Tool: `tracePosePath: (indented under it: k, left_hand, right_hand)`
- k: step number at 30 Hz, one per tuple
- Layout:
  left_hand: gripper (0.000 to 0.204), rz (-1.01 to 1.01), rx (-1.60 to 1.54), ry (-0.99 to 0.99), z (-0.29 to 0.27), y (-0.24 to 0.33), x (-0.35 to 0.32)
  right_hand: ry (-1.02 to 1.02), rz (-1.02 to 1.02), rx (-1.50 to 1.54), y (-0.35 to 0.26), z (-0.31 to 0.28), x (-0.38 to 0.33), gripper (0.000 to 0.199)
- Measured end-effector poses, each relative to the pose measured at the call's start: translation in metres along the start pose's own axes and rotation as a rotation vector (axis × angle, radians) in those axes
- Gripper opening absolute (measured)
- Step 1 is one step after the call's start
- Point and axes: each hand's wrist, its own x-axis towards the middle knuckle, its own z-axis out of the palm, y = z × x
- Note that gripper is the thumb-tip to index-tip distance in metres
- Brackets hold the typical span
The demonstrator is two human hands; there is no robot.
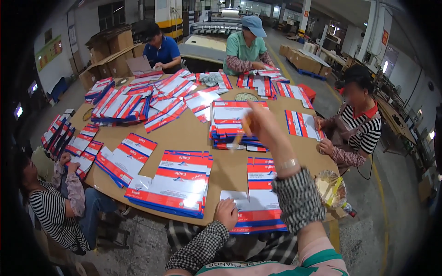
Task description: Applying glue using a brush to specific sections of paper packaging for assembly.
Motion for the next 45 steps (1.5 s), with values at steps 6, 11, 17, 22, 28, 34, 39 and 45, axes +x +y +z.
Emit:
tracePosePath:
  k: [6,11,17,22,28,34,39,45]
  left_hand:
    - [0.017,0.011,-0.005,-0.010,0.001,0.008,0.010]
    - [0.018,-0.022,-0.016,0.000,-0.008,0.002,0.011]
    - [0.018,-0.021,0.009,-0.024,-0.007,0.001,0.010]
    - [0.020,-0.053,-0.002,-0.059,-0.004,0.002,0.009]
    - [0.019,-0.054,0.024,-0.077,-0.001,-0.001,0.012]
    - [0.021,-0.075,0.072,-0.190,-0.010,0.001,0.022]
    - [0.034,-0.111,0.162,-0.415,-0.019,0.011,0.040]
    - [0.048,-0.076,0.333,-0.664,-0.024,0.023,0.062]
  right_hand:
    - [0.204,-0.044,-0.082,-0.051,0.011,0.090,0.016]
    - [0.089,-0.101,0.136,0.030,-0.006,-0.021,0.038]
    - [0.370,0.208,0.322,0.127,-0.049,-0.167,0.043]
    - [0.516,0.238,0.503,0.180,-0.074,-0.234,0.041]
    - [0.622,0.206,0.622,0.199,-0.082,-0.243,0.041]
    - [0.578,0.182,0.697,0.213,-0.090,-0.243,0.038]
    - [0.601,0.193,0.711,0.216,-0.090,-0.247,0.035]
    - [0.565,0.212,0.784,0.220,-0.093,-0.246,0.027]
